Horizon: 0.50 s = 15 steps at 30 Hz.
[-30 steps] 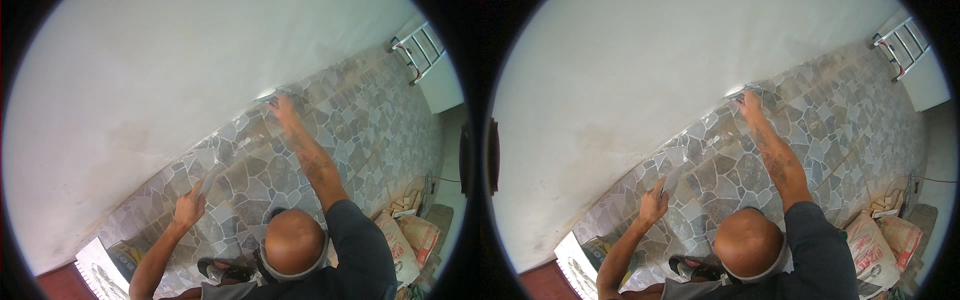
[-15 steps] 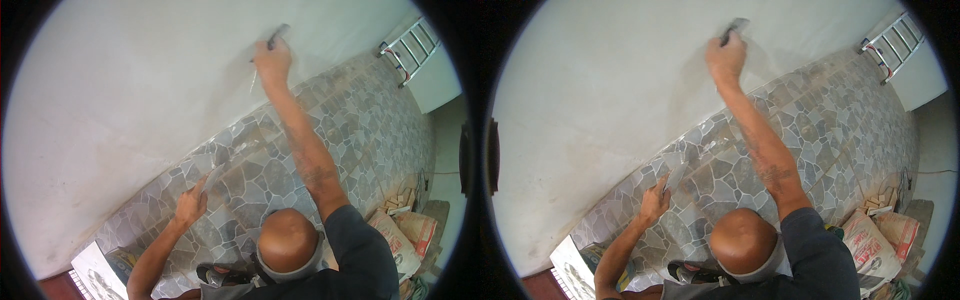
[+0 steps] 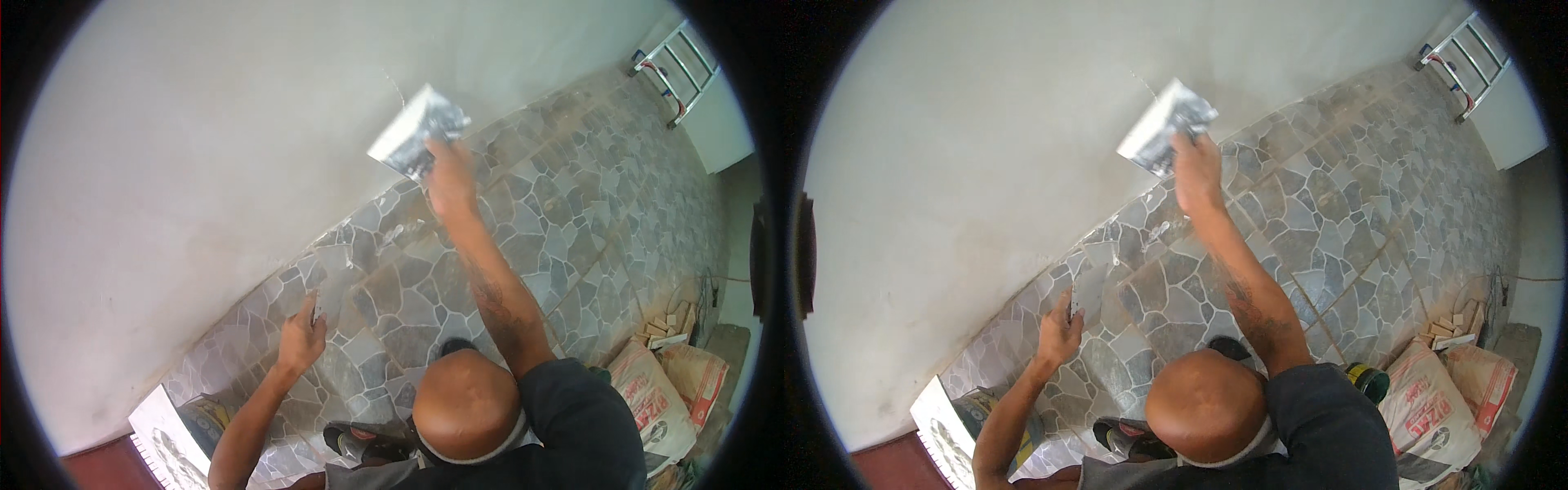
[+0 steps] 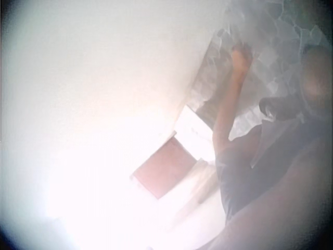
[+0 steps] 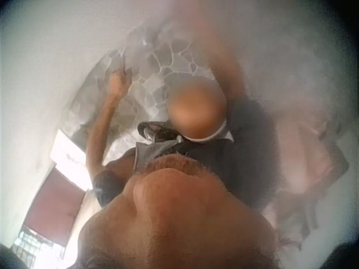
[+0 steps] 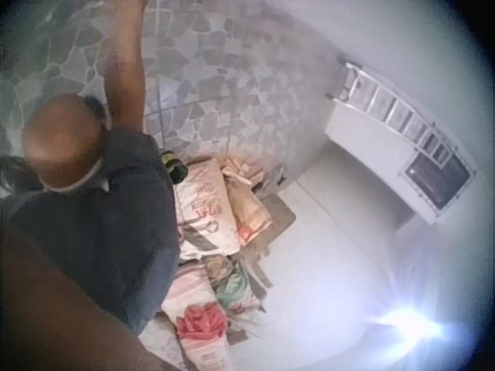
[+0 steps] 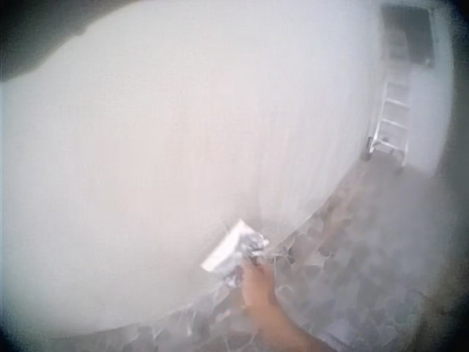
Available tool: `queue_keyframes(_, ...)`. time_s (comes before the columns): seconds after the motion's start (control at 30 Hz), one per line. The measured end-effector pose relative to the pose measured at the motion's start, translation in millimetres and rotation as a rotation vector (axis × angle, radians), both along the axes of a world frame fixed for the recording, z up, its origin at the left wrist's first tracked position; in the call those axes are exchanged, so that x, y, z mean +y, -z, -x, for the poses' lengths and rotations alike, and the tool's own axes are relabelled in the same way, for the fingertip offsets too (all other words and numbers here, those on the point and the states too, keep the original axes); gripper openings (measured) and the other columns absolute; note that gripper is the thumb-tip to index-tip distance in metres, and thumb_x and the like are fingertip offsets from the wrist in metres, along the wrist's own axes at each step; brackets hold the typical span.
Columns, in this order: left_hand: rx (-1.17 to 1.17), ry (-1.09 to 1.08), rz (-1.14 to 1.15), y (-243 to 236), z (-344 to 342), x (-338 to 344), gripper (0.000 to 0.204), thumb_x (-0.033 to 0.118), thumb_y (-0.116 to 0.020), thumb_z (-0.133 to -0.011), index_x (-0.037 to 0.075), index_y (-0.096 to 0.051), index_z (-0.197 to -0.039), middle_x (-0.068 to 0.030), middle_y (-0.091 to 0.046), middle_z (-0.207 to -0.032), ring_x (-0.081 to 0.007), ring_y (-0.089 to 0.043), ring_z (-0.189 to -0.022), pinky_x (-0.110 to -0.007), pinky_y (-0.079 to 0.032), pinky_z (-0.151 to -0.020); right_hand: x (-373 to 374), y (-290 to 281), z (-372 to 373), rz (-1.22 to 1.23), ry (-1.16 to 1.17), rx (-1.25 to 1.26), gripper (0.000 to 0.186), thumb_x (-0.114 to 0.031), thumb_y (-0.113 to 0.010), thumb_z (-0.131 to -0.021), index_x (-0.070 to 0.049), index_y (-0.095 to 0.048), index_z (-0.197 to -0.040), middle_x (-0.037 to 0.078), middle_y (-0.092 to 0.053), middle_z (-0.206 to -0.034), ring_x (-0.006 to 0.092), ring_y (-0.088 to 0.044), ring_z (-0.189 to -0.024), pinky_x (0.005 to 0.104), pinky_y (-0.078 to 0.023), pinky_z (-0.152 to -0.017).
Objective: The person applies plaster to a wall. They take plaster from a hawk using a trowel and spread it across the surface of the wall.
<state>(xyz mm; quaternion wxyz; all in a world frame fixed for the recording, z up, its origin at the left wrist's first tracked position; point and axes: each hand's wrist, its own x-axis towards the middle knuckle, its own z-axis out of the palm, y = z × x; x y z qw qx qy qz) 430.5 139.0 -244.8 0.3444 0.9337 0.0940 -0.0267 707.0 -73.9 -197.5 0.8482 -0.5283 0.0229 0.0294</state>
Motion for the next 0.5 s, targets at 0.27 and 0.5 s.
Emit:
queue_keyframes(0.27, 0.051, -0.007, 0.041, -5.5, -3.4, -12.9, 0.051, 0.006, -0.061, -0.088, 0.006, -0.047, -0.137, -0.0251, -0.066, -0.081, -0.0431, -0.067, -0.077, -0.047, -0.053, -0.068, -4.2, 188.7, -60.7, -0.149, 0.104, 0.55, 0.032, -0.005, -0.054, -0.09, 0.002, -0.05, -0.121, 0.014, -0.056, -0.109, 0.0286, -0.059, -0.098, 0.0536, -0.051, -0.093)
queue_keyframes(0.5, 0.03, -0.04, 0.048, -10.8, -1.5, -7.1, 0.05, 0.006, -0.06, -0.088, 0.006, -0.048, -0.136, -0.0288, -0.067, -0.092, -0.0462, -0.067, -0.088, -0.047, -0.054, -0.075, 41.6, 102.5, -62.5, -0.067, 0.064, 0.317, 0.027, -0.011, -0.053, -0.091, 0.002, -0.054, -0.115, 0.013, -0.054, -0.106, 0.0252, -0.057, -0.095, 0.0479, -0.053, -0.089)
